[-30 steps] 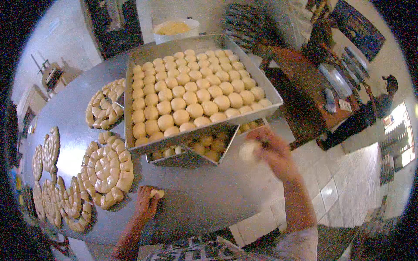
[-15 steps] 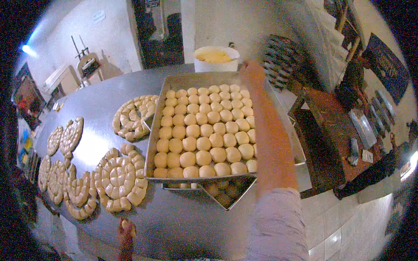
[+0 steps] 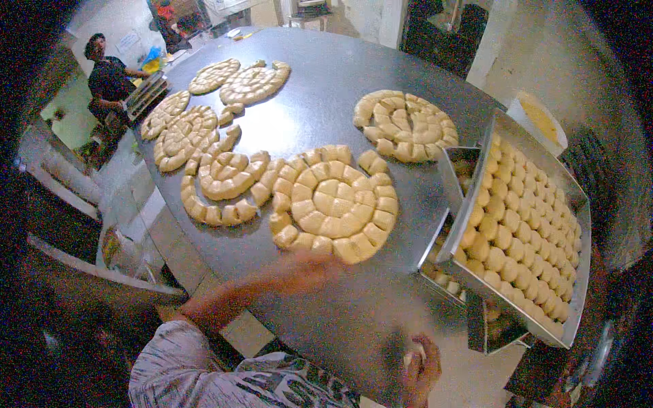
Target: The person shapes small pieces of dough into balls by hand and arranges them into rows on a metal tray. They move finished trays aside on a large metal table to organize the workspace.
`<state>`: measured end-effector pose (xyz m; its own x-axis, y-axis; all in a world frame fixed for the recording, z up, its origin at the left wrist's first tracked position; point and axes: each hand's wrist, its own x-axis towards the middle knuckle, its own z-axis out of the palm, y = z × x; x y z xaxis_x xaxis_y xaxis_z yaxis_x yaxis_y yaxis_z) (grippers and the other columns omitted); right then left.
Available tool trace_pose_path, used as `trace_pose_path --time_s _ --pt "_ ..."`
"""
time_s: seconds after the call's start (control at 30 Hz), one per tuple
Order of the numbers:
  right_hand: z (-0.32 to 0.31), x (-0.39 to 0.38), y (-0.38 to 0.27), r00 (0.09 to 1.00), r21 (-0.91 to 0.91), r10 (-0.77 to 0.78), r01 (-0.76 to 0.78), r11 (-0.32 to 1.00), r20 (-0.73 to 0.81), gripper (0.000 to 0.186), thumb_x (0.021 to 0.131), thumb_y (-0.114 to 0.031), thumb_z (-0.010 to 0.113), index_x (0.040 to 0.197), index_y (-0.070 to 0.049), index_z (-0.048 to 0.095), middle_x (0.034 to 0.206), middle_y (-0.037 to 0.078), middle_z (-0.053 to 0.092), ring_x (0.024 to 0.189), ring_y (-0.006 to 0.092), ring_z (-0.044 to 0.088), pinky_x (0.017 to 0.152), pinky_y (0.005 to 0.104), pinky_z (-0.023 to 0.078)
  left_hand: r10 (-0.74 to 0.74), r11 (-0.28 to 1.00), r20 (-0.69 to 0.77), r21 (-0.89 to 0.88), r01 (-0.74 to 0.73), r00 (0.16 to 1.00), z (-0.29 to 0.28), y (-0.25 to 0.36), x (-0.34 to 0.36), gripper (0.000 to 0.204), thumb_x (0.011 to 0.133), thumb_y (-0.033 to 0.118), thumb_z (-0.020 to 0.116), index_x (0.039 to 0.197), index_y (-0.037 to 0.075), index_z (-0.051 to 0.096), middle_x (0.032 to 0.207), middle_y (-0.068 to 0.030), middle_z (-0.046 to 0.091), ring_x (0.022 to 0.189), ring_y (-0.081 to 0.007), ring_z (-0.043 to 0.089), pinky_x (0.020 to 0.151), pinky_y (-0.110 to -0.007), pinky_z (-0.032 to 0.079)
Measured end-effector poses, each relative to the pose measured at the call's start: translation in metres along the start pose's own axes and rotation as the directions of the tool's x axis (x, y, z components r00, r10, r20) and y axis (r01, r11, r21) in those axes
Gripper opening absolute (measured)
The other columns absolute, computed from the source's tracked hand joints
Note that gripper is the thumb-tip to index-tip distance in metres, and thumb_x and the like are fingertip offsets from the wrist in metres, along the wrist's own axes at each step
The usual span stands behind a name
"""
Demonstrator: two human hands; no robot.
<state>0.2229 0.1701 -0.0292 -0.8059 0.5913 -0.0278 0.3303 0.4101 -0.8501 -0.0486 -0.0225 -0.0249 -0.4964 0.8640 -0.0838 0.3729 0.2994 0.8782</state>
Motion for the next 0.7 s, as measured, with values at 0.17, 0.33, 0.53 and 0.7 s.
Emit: trace_pose_path --time_s 0.17,0.33,0.53,0.7 --pt "0.019 -0.005 0.035 0.996 -0.839 0.000 0.072 0.540 0.085 0.043 0.081 -0.015 0.051 0.121 0.000 0.049 0.125 0.020 0.047 0.118 0.0390 0.037 0.101 0.0442 0.023 0.276 0.732 -0.622 0.630 0.260 0.732 -0.174 -0.126 -0.010 0.019 0.083 0.011 0.051 0.094 0.001 0.061 0.098 -0.0177 0.060 0.095 -0.0365 0.053 0.083 -0.043 0.042" --pt "0.064 0.034 0.008 0.973 -0.508 0.173 -0.228 0.831 -0.153 0.048 0.081 -0.015 0.053 0.125 0.002 0.043 0.128 0.023 0.041 0.121 0.0396 0.033 0.103 0.0465 0.023 0.104 0.507 -0.512 0.765 0.397 0.853 -0.211 -0.180 0.017 0.071 0.077 0.032 0.060 0.136 0.006 0.031 0.116 -0.0181 0.054 0.114 -0.0427 0.041 0.101 -0.045 0.028" --pt "0.020 -0.005 0.094 0.802 -0.857 -0.404 -0.239 0.456 -0.439 0.027 0.081 -0.017 0.058 0.100 0.001 0.051 0.100 0.019 0.051 0.102 0.0367 0.045 0.092 0.0459 0.032 -0.101 0.686 -0.165 0.702 0.188 0.981 -0.231 -0.157 0.025 0.056 0.066 0.031 0.068 0.115 0.010 0.052 0.104 -0.0167 0.058 0.103 -0.0355 0.051 0.091 -0.044 0.038" --pt "0.074 0.043 0.039 0.912 -0.565 -0.139 -0.115 0.817 -0.386 0.028 0.077 -0.015 0.060 0.099 0.002 0.051 0.101 0.022 0.051 0.099 0.0386 0.046 0.093 0.0441 0.033 0.106 0.920 -0.651 0.351 0.175 0.751 -0.285 -0.149 0.024 0.031 0.071 0.015 0.065 0.098 0.005 0.055 0.094 -0.0150 0.058 0.089 -0.0316 0.056 0.078 -0.038 0.044"
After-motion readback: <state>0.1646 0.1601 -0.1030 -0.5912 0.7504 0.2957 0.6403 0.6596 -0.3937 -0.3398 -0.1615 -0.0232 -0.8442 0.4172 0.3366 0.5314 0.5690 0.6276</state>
